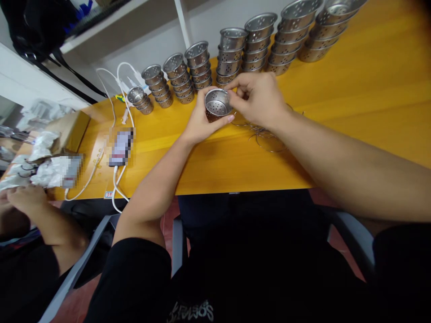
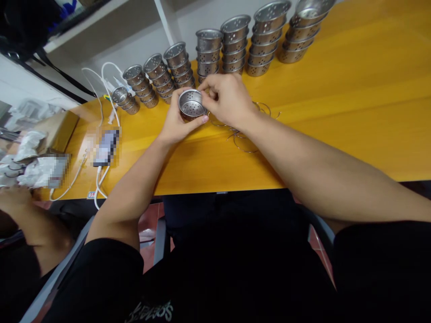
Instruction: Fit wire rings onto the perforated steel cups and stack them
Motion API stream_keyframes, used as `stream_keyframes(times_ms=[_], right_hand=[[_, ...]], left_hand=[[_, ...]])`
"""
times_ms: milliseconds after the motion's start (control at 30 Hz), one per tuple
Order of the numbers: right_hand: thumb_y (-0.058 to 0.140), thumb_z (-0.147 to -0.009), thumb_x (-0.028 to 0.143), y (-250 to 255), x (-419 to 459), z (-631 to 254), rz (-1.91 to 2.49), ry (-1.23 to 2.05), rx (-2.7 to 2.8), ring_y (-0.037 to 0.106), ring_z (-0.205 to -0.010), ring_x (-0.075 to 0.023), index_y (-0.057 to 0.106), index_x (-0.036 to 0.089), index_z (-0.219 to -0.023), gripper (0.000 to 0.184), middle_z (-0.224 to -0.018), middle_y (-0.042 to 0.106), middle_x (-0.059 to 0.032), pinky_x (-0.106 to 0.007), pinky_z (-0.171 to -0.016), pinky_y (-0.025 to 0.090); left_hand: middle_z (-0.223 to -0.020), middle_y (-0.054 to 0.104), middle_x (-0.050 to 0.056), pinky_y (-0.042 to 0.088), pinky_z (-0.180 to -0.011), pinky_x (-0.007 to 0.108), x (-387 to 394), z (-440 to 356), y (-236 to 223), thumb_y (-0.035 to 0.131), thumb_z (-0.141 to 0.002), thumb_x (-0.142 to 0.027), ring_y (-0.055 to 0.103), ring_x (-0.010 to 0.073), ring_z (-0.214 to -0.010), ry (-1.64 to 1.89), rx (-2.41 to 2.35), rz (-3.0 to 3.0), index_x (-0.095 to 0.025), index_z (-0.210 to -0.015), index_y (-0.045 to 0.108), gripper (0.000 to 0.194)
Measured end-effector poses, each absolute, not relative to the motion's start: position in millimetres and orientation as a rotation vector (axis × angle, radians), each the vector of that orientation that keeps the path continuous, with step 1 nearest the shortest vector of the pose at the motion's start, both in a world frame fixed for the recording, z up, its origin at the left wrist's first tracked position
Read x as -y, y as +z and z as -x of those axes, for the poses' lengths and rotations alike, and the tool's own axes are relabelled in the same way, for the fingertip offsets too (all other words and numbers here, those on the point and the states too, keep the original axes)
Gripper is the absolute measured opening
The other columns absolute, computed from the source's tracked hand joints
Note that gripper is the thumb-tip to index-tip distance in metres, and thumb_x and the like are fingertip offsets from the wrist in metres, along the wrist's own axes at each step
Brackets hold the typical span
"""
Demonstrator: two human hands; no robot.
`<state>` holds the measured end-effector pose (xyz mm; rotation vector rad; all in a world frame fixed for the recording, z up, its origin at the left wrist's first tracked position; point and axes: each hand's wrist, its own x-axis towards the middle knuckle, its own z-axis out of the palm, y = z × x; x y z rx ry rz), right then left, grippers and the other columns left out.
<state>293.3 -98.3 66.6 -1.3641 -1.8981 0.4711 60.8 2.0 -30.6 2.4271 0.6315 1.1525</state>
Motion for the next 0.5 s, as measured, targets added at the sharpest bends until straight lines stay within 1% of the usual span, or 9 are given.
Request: stream_keyframes(times_ms=[100,167,267,333,433,500], right_hand=[[0.066,-0.112,0.073,65.6,97.1,-292.3,1.367,0.479,1.889,0.075,-0.103,-0.0351,0.083,0.035,-0.128,0.044,-0.105,0.083,-0.0059,-0.054,-0.099,0.065],[0.066,-0.113,0.068,64.7,96.0,-291.8,1.381,0.48,1.888,0.076,-0.104,-0.0341,0.083,0.034,-0.129,0.041,-0.107,0.083,-0.0061,-0.053,-0.101,0.066],[0.066,-0.113,0.061,63.7,95.2,-291.4,1.395,0.479,1.879,0.076,-0.104,-0.0333,0.082,0.03,-0.13,0.039,-0.106,0.082,-0.008,-0.052,-0.103,0.065],[0.065,-0.114,0.065,62.9,95.3,-290.6,1.39,0.487,1.875,0.076,-0.105,-0.034,0.08,0.03,-0.132,0.042,-0.107,0.081,-0.0083,-0.053,-0.103,0.064],[0.063,-0.113,0.073,61.5,96.0,-288.1,1.363,0.521,1.873,0.075,-0.109,-0.0362,0.076,0.034,-0.142,0.049,-0.108,0.082,-0.0069,-0.055,-0.102,0.065],[0.064,-0.112,0.072,61.4,96.5,-286.3,1.318,0.54,1.858,0.076,-0.107,-0.037,0.077,0.034,-0.139,0.049,-0.106,0.081,-0.0076,-0.056,-0.1,0.065]], left_hand=[[-0.158,0.06,0.011,0.056,-0.132,0.051,-2.3,-62.0,-32.0,0.074,-0.099,-0.09,0.069,0.0336,-0.152,1.15,-0.638,-2.447,-0.036,-0.172,0.026,0.102],[-0.157,0.059,0.011,0.055,-0.133,0.052,-3.9,-62.2,-33.7,0.074,-0.098,-0.09,0.068,0.0345,-0.154,1.151,-0.641,-2.473,-0.037,-0.173,0.024,0.105],[-0.155,0.059,0.009,0.057,-0.131,0.051,-5.2,-63.1,-35.0,0.075,-0.095,-0.094,0.07,0.0337,-0.152,1.158,-0.643,-2.481,-0.039,-0.173,0.025,0.107],[-0.154,0.059,0.009,0.058,-0.129,0.05,-3.8,-64.2,-34.0,0.075,-0.092,-0.096,0.071,0.033,-0.149,1.167,-0.637,-2.459,-0.038,-0.17,0.028,0.108],[-0.152,0.062,0.01,0.058,-0.128,0.05,0.9,-65.9,-30.2,0.077,-0.09,-0.097,0.073,0.0323,-0.145,1.171,-0.667,-2.408,-0.035,-0.167,0.032,0.108],[-0.151,0.064,0.01,0.058,-0.127,0.05,3.6,-65.9,-27.5,0.078,-0.089,-0.097,0.074,0.0317,-0.141,1.158,-0.701,-2.393,-0.034,-0.164,0.037,0.106]])
